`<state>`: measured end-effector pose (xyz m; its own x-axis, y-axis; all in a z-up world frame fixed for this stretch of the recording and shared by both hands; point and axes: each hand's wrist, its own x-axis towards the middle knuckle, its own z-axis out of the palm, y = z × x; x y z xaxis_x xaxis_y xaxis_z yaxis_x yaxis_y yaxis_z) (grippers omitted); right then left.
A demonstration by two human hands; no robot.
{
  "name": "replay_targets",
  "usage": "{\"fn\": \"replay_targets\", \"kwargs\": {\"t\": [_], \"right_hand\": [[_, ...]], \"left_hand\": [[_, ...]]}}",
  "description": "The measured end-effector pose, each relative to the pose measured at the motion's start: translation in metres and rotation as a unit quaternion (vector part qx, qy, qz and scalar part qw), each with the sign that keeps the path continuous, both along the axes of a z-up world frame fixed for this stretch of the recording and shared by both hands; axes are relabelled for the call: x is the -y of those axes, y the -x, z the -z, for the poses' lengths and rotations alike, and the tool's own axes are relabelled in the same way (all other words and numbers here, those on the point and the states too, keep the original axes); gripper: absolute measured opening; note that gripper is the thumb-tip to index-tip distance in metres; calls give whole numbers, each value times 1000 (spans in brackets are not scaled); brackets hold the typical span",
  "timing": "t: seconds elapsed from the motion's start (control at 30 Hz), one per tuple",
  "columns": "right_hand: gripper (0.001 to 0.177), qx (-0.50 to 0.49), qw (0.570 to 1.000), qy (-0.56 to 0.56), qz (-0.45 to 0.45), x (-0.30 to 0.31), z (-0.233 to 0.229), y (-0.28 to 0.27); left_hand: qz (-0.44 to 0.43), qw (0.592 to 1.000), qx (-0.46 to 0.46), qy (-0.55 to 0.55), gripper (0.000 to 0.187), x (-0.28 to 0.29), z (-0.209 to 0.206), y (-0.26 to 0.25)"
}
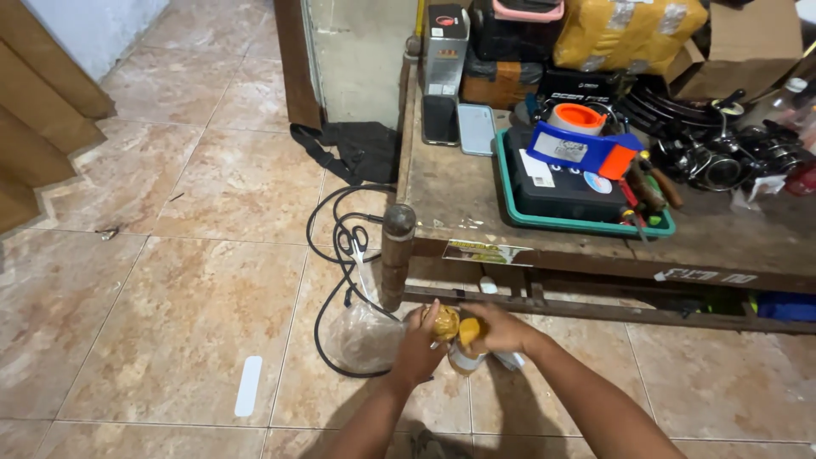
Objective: The person is organizing tools and supplies on a workbench, including putting items into a small green bin.
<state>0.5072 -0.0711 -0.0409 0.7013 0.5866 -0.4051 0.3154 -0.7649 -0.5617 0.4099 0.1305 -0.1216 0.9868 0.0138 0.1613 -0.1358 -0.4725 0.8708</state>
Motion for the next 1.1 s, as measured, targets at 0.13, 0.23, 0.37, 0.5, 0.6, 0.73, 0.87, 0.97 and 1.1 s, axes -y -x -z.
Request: {"fn": "replay_targets", "kwargs": {"t": [0.13,0.23,0.37,0.5,0.6,0.73,0.87,0.97,1.1], "right_hand": [[106,63,997,37,-18,4,2,30],[94,119,991,-14,63,6,17,25],[95,43,986,30,156,10,-1,16],[98,82,987,65,119,-2,-41,19],[87,65,988,11,137,-4,-57,23],[87,50,980,-152,122,23,-29,5],[76,-192,922,-242,232,45,-23,4],[76,-276,905,-236,222,43,-33,16],[80,-340,861,-253,280,48,8,10]], "left_hand": [[-13,1000,-5,-24,98,5,-2,-1],[-21,999,-26,-38,100,4,-15,-4],[5,986,-23,-163,108,7,-51,-8],[80,974,-5,-214,113,17,-102,-17],[105,973,-56,-198,108,33,-118,-22],[65,992,-22,-103,97,36,-75,-42],[-52,977,-28,204,81,29,-67,-50],[-101,938,-38,330,74,25,-66,-54],[-139,922,-48,357,74,22,-67,-48]]}}
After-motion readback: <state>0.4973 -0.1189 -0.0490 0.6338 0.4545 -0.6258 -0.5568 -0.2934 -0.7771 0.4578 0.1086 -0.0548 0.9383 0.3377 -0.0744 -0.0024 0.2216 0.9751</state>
